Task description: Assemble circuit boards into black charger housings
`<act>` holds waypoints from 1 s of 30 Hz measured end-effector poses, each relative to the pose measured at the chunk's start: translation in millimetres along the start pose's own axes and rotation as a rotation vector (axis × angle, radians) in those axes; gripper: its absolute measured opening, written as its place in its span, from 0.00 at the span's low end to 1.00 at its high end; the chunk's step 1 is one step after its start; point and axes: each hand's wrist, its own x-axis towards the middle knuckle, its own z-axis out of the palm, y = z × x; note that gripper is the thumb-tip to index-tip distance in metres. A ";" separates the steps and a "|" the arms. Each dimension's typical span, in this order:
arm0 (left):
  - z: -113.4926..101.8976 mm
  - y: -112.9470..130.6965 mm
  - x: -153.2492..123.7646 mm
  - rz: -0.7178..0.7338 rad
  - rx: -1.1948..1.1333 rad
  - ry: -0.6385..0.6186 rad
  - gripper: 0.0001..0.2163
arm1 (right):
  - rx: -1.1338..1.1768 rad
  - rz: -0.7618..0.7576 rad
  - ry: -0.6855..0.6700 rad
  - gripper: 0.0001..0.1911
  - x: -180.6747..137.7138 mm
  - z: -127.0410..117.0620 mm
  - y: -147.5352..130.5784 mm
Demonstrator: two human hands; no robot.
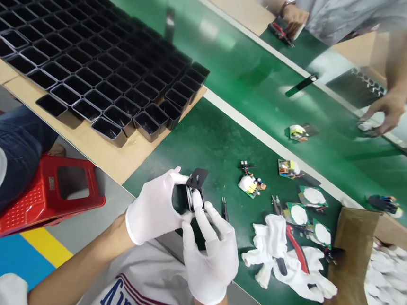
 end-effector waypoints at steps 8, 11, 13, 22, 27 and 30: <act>-0.4 8.8 -0.2 0.005 -0.031 0.002 0.18 | 0.077 0.031 -0.101 0.36 -3.2 7.8 3.1; -1.7 7.6 -0.6 0.002 -0.041 -0.003 0.20 | 0.176 0.035 -0.112 0.35 -0.3 7.1 4.8; -2.1 6.8 -0.6 -0.005 -0.048 -0.007 0.19 | 0.222 0.089 -0.108 0.33 3.9 5.9 4.4; 7.0 -5.8 -4.0 0.028 -0.032 -0.006 0.19 | 0.318 0.215 -0.150 0.24 24.6 4.8 -3.4; 14.4 -12.3 -8.5 0.127 0.038 0.100 0.25 | 0.401 0.391 -0.120 0.17 37.1 0.5 2.8; 9.5 -8.1 -12.3 0.326 -0.039 0.135 0.29 | 0.494 0.436 -0.081 0.17 37.8 -5.6 10.8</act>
